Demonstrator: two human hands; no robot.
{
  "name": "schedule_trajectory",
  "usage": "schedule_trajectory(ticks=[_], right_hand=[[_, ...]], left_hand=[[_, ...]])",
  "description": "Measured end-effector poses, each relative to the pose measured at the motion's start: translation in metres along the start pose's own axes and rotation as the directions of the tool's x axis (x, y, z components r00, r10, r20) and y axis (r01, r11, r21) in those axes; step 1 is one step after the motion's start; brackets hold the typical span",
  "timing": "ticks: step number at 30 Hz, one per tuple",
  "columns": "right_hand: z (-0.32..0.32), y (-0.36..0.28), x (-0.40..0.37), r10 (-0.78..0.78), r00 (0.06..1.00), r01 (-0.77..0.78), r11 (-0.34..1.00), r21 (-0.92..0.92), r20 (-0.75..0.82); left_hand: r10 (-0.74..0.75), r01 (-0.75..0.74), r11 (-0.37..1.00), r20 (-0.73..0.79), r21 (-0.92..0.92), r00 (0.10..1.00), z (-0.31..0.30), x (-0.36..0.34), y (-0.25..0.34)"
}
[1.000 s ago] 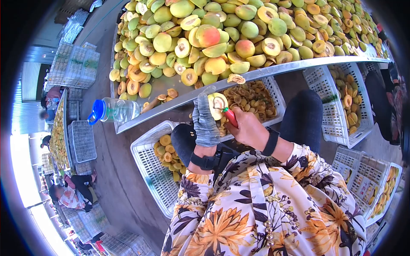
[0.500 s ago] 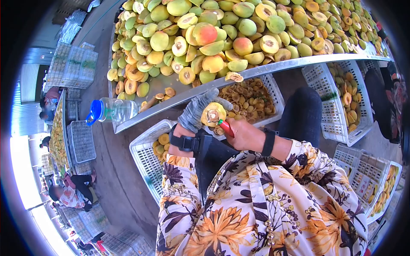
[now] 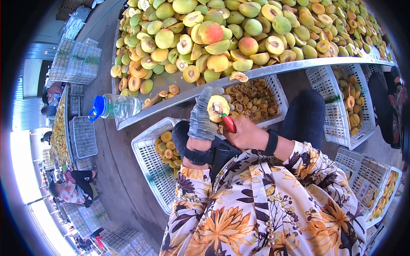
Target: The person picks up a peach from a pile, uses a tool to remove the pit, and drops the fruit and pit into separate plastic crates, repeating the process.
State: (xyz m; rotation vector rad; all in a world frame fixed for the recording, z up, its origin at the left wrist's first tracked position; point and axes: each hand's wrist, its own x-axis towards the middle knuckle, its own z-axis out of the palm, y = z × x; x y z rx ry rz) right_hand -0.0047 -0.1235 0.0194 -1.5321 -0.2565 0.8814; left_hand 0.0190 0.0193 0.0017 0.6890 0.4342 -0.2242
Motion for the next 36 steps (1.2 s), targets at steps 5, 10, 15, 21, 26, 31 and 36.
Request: schedule_trajectory(ticks=[5,10,15,21,26,31,36], right_hand=[[0.006,0.01,0.001,-0.184,0.975,0.163,0.974,-0.158,-0.128],[0.013,-0.01,-0.005,0.107,0.99,-0.123,0.974,0.193,0.089],[0.024,0.03,0.007,-0.451,0.885,0.396,0.86,-0.323,-0.117],[0.008,-0.016,-0.005,0.263,0.906,-0.354,0.9,0.254,0.332],[0.006,-0.014,-0.006,0.197,0.823,-0.485,0.733,0.477,0.533],[-0.005,0.002,-0.002,0.11,0.773,-0.563,0.573,0.596,0.625],[-0.024,-0.008,-0.019,-0.011,0.87,-0.324,0.741,0.588,0.493]], left_hand=[[0.186,-0.174,0.976,-0.085,0.135,0.979,0.011,-0.004,-0.004],[0.436,-0.397,0.863,-0.065,0.311,0.897,0.009,-0.008,-0.006],[-0.064,0.047,0.994,0.162,0.104,0.985,-0.007,-0.007,0.012],[0.018,-0.064,0.979,0.23,0.195,0.973,-0.004,-0.015,0.016],[0.081,-0.109,0.984,0.186,0.144,0.979,-0.004,-0.014,0.004],[0.022,-0.022,1.0,0.076,0.007,0.997,-0.004,-0.005,-0.009],[0.127,-0.168,0.966,-0.205,-0.196,0.971,-0.069,0.001,0.01]])
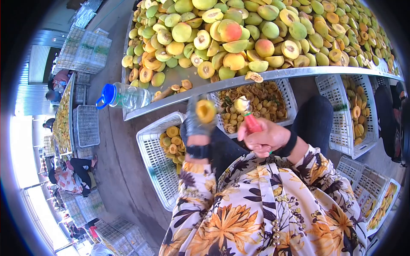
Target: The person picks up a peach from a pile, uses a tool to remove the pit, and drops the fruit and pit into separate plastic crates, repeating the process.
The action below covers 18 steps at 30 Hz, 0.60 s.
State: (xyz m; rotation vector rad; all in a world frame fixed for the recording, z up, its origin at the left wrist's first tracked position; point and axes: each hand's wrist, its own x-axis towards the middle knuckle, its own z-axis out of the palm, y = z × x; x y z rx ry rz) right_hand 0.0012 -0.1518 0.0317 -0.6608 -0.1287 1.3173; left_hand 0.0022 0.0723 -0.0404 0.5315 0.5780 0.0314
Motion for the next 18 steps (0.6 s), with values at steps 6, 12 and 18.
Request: schedule_trajectory(ticks=[6,12,18], right_hand=[[-0.077,0.031,0.004,-0.541,0.776,-0.526,-0.273,-0.806,-0.323],[-0.048,0.02,0.019,-0.616,0.758,-0.22,0.063,-0.973,-0.212],[-0.039,0.021,-0.007,-0.669,0.711,-0.201,0.106,-0.974,-0.219]], left_hand=[[0.429,0.102,-0.528,0.161,0.843,0.889,-0.072,-0.055,0.109],[0.381,-0.217,-0.63,0.541,0.746,0.75,-0.013,0.027,0.11],[0.244,-0.052,-0.623,0.258,0.781,0.935,0.082,0.099,0.034]])
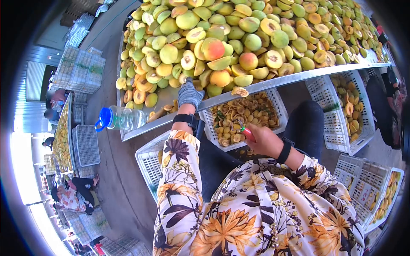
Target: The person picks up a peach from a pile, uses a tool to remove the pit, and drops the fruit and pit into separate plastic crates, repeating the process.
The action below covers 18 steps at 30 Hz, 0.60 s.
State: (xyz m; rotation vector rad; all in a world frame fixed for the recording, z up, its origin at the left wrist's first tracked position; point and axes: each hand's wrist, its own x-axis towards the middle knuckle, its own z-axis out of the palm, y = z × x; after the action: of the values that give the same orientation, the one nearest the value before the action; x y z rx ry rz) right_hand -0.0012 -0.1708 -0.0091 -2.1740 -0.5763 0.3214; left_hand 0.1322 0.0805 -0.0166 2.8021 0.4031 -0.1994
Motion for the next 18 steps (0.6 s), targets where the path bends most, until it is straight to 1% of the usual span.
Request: schedule_trajectory(ticks=[2,3,4,5,6,7,8,9,10,11,12,13,14,15,16,17,18], right_hand=[[-0.008,-0.002,-0.005,0.082,0.997,-0.082,0.996,-0.028,0.005],[-0.007,0.001,-0.005,0.087,0.996,-0.087,0.996,-0.015,-0.033],[-0.011,-0.003,-0.002,0.086,0.996,-0.086,0.996,-0.013,-0.031],[-0.016,-0.01,0.003,0.095,0.994,-0.091,0.994,0.057,-0.06],[-0.019,-0.015,0.01,0.107,0.99,-0.095,0.987,0.127,-0.088],[-0.013,-0.011,0.017,0.085,0.984,-0.061,0.986,0.152,-0.158],[-0.013,-0.017,0.023,0.089,0.984,-0.064,0.985,0.158,-0.152],[-0.016,-0.026,0.031,0.129,0.974,-0.073,0.958,0.277,-0.189],[-0.017,-0.033,0.039,0.173,0.96,-0.075,0.917,0.391,-0.22],[-0.014,-0.036,0.046,0.173,0.961,-0.078,0.916,0.393,-0.214],[-0.011,-0.038,0.052,0.205,0.971,-0.1,0.817,0.567,-0.125],[-0.009,-0.039,0.056,0.218,0.975,-0.129,0.686,0.716,-0.033],[-0.007,-0.039,0.058,0.219,0.975,-0.131,0.685,0.717,-0.031],[-0.005,-0.039,0.059,0.23,0.973,-0.155,0.612,0.776,0.012],[-0.004,-0.039,0.061,0.237,0.97,-0.179,0.533,0.827,0.057],[-0.007,-0.036,0.06,0.207,0.97,-0.212,0.452,0.866,0.129],[-0.008,-0.037,0.059,0.209,0.969,-0.214,0.45,0.867,0.131]], left_hand=[[0.02,-0.021,1.0,-0.095,-0.012,0.995,0.007,0.0,0.0],[0.021,-0.022,1.0,-0.094,-0.01,0.995,0.008,0.0,-0.003],[-0.008,-0.003,0.993,-0.097,-0.118,0.995,0.004,-0.003,-0.006],[-0.038,0.015,0.974,-0.099,-0.224,0.994,0.001,-0.006,-0.008],[-0.041,0.019,0.975,-0.1,-0.22,0.994,-0.001,-0.013,-0.01],[0.079,-0.124,0.953,-0.169,-0.275,0.982,-0.013,-0.033,-0.003],[0.191,-0.264,0.91,-0.241,-0.319,0.951,-0.022,-0.052,0.002],[0.186,-0.257,0.913,-0.237,-0.317,0.953,-0.025,-0.067,0.007],[0.311,-0.387,0.865,-0.264,-0.318,0.913,-0.026,-0.08,0.012],[0.429,-0.509,0.801,-0.291,-0.315,0.855,-0.025,-0.092,0.016],[0.425,-0.504,0.804,-0.288,-0.316,0.858,-0.024,-0.102,0.021],[0.493,-0.56,0.749,-0.267,-0.354,0.828,-0.023,-0.112,0.027],[0.56,-0.611,0.688,-0.248,-0.392,0.79,-0.023,-0.119,0.028],[0.61,-0.65,0.628,-0.248,-0.428,0.753,-0.024,-0.124,0.027],[0.61,-0.649,0.629,-0.246,-0.428,0.753,-0.022,-0.125,0.023],[0.459,-0.394,0.435,-0.177,-0.81,0.87,-0.016,-0.126,0.018],[0.343,-0.065,0.107,-0.025,-0.992,0.939,-0.011,-0.126,0.013]])
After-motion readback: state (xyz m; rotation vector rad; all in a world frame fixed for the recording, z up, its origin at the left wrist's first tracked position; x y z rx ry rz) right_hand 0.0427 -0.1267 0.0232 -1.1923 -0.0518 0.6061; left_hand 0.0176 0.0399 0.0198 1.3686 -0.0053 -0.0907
